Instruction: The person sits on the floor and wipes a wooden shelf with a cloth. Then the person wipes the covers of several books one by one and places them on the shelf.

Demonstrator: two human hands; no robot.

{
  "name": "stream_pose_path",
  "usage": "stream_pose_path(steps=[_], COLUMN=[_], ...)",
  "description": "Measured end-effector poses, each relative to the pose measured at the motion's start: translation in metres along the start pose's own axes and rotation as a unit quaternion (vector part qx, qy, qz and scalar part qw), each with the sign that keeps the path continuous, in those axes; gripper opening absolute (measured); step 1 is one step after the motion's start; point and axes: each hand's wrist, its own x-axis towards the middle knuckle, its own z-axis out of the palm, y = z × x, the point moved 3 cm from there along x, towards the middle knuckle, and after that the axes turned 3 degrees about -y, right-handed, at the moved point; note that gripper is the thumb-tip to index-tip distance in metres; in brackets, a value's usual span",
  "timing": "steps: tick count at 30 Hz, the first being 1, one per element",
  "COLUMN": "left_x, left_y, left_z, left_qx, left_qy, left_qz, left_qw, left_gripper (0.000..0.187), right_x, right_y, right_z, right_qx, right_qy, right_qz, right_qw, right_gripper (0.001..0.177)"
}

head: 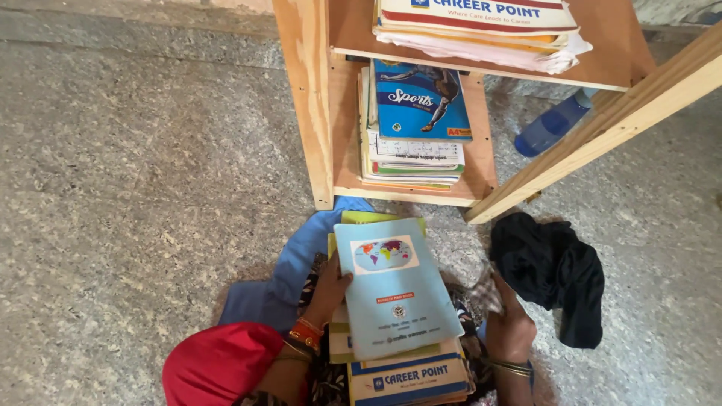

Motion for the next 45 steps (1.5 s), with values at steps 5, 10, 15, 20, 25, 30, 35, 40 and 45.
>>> stream_pose_path(steps=[5, 10, 15, 20, 25, 30, 35, 40, 45], left_x=[0.005, 0.005, 0.006, 0.007, 0.015, 0.007, 0.003, 0.011, 0.021], left_y=[-0.006, 0.001, -0.006, -0.012, -0.016, -0.008, 0.0, -0.015, -0.035], left_z=[0.002, -0.005, -0.008, -0.007, -0.008, -0.008, -0.006, -0.01, -0.013], left_qx=[0.029, 0.042, 0.178, 0.257, 0.267, 0.269, 0.265, 0.238, 0.222], left_qy=[-0.059, -0.057, -0.017, -0.006, -0.002, 0.007, 0.012, -0.015, -0.009], left_qz=[-0.069, -0.051, -0.005, -0.04, -0.035, 0.016, -0.042, -0.043, 0.037], left_qw=[0.995, 0.996, 0.984, 0.965, 0.963, 0.963, 0.963, 0.97, 0.974], left_gripper=[0.085, 0.084, 0.075, 0.07, 0.064, 0.065, 0.062, 0.061, 0.044], right_x=[-0.042, -0.073, 0.033, 0.001, -0.101, -0.06, 0.024, -0.04, -0.064], right_y=[-0.079, -0.149, -0.159, -0.108, -0.12, -0.172, -0.157, -0.148, -0.179], right_z=[0.025, 0.114, 0.127, 0.094, 0.101, 0.114, 0.068, 0.061, 0.091], right_qx=[0.201, 0.026, -0.108, -0.222, -0.024, -0.065, -0.045, -0.307, 0.042], right_qy=[0.045, -0.018, -0.106, -0.051, 0.075, -0.125, 0.1, 0.051, 0.01], right_qz=[-0.512, -0.564, -0.385, -0.371, -0.496, -0.432, -0.416, -0.489, -0.57], right_qw=[0.834, 0.825, 0.91, 0.9, 0.865, 0.891, 0.903, 0.815, 0.82], right_gripper=[0.095, 0.074, 0.063, 0.072, 0.062, 0.06, 0.062, 0.058, 0.066])
